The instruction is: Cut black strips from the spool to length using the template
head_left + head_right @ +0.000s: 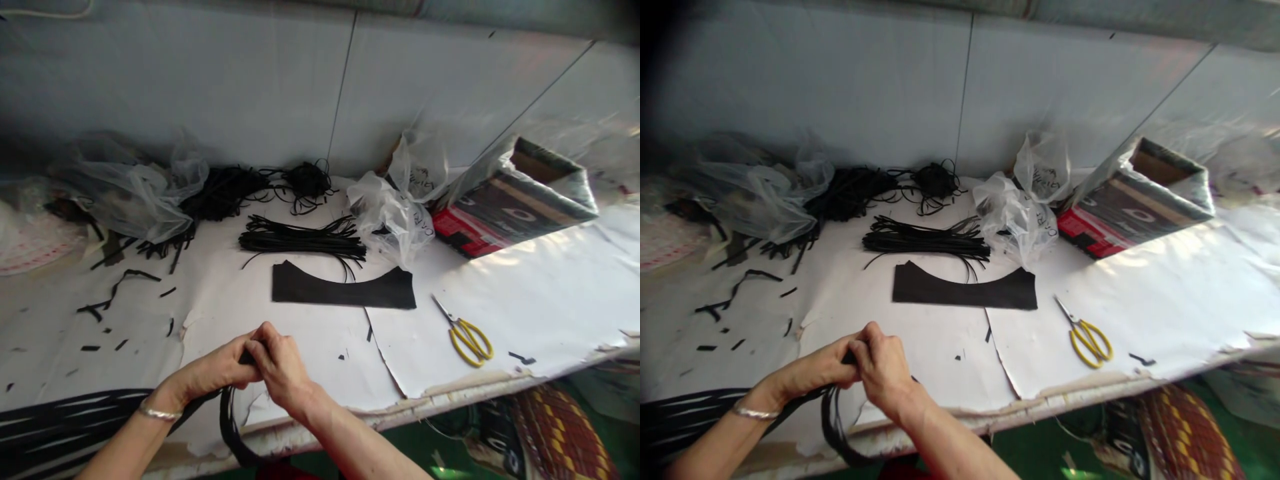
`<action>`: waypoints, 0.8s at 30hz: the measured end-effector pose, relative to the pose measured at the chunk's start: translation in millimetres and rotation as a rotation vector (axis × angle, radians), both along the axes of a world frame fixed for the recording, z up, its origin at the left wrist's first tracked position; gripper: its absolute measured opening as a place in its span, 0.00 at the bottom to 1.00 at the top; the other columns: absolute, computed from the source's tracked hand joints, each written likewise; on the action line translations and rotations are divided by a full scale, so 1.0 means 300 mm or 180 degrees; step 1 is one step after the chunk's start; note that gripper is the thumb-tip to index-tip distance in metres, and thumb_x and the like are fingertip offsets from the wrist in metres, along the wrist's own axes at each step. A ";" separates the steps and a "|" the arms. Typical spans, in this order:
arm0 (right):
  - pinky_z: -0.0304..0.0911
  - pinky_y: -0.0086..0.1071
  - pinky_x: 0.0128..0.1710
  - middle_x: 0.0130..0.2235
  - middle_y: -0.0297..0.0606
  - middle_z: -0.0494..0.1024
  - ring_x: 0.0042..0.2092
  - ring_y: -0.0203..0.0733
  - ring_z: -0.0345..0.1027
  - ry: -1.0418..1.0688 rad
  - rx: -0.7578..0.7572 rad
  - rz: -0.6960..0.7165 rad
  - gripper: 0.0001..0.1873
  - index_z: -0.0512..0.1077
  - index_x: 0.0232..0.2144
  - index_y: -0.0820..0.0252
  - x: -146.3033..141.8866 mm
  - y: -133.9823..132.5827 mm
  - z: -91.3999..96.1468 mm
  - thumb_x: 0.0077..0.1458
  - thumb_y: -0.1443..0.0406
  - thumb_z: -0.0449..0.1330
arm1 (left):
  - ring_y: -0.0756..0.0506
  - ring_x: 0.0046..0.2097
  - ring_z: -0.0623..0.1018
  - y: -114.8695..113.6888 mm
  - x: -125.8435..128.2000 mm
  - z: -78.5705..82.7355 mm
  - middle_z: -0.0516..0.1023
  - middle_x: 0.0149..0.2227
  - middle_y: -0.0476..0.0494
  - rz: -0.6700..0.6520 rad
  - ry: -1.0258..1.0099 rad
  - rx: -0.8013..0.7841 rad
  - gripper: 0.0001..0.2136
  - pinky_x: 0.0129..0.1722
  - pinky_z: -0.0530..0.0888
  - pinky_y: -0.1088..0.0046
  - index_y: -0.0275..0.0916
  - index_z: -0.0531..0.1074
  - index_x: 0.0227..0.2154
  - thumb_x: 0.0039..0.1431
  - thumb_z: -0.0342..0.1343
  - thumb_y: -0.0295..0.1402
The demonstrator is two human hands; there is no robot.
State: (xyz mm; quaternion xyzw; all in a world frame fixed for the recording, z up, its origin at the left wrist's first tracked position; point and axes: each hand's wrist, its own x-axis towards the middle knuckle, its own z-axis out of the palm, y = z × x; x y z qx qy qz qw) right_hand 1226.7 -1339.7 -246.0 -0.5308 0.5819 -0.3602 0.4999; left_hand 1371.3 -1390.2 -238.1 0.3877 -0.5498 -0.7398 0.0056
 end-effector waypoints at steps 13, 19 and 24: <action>0.42 0.24 0.19 0.18 0.23 0.55 0.20 0.30 0.46 -0.0879 0.0170 -0.0563 0.19 0.60 0.29 0.57 -0.106 0.055 -0.047 0.60 0.49 0.54 | 0.54 0.24 0.61 -0.033 -0.022 0.059 0.62 0.22 0.56 -0.0875 -0.0077 -0.0555 0.04 0.22 0.59 0.77 0.37 0.66 0.32 0.55 0.51 0.31; 0.37 0.23 0.16 0.17 0.21 0.49 0.18 0.28 0.40 -0.1335 0.0362 -0.0704 0.22 0.58 0.29 0.56 -0.134 0.061 -0.019 0.56 0.46 0.57 | 0.53 0.25 0.66 -0.022 -0.008 0.093 0.65 0.23 0.55 -0.0948 -0.0433 -0.0732 0.03 0.24 0.62 0.78 0.39 0.65 0.30 0.51 0.53 0.30; 0.34 0.22 0.16 0.19 0.20 0.47 0.18 0.26 0.37 -0.1628 0.0480 -0.1060 0.24 0.58 0.29 0.56 -0.229 0.096 -0.004 0.53 0.46 0.61 | 0.52 0.27 0.69 -0.008 0.025 0.108 0.67 0.24 0.54 -0.1131 -0.0689 -0.0954 0.03 0.25 0.64 0.78 0.39 0.64 0.27 0.47 0.51 0.28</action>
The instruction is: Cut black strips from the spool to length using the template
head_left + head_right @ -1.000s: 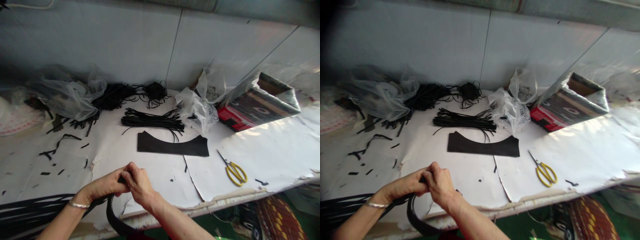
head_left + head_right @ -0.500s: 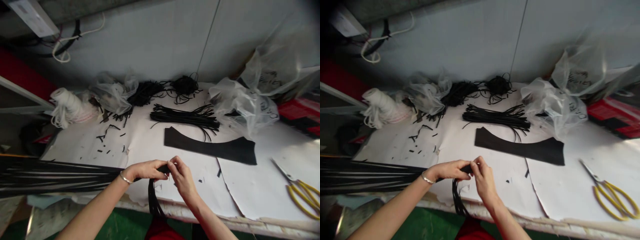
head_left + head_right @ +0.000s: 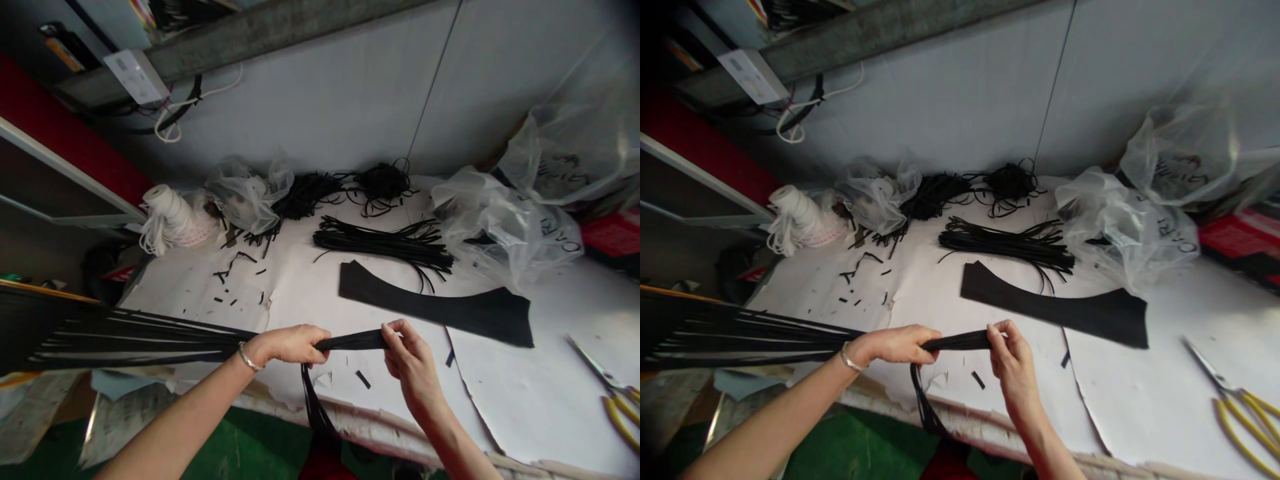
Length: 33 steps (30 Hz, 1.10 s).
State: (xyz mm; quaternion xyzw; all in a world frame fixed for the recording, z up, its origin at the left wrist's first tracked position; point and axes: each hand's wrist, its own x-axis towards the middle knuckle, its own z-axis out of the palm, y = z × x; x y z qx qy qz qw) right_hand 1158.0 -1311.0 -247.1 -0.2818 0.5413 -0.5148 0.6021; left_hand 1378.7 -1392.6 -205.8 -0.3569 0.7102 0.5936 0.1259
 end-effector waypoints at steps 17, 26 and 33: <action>0.46 0.19 0.14 0.20 0.25 0.53 0.19 0.25 0.46 0.0434 0.0658 -0.1087 0.23 0.68 0.25 0.57 -0.616 0.141 -0.041 0.35 0.51 0.73 | 0.50 0.25 0.70 0.081 -0.039 -0.056 0.68 0.22 0.53 -0.0124 -0.0275 0.0040 0.03 0.26 0.65 0.77 0.39 0.67 0.30 0.53 0.49 0.31; 0.46 0.19 0.13 0.18 0.24 0.54 0.17 0.25 0.47 0.0413 0.1006 -0.1459 0.24 0.67 0.25 0.56 -0.957 0.218 -0.141 0.31 0.54 0.75 | 0.50 0.27 0.71 0.099 -0.138 -0.178 0.67 0.27 0.52 -0.0256 -0.0360 -0.0033 0.04 0.28 0.65 0.76 0.39 0.65 0.29 0.54 0.49 0.33; 0.37 0.20 0.14 0.17 0.19 0.50 0.17 0.25 0.42 0.0310 0.0711 -0.1246 0.27 0.61 0.27 0.57 -1.120 0.203 -0.238 0.37 0.51 0.72 | 0.47 0.33 0.72 0.052 -0.124 -0.161 0.71 0.31 0.49 0.0394 -0.0188 0.0880 0.14 0.38 0.68 0.71 0.38 0.70 0.42 0.58 0.52 0.41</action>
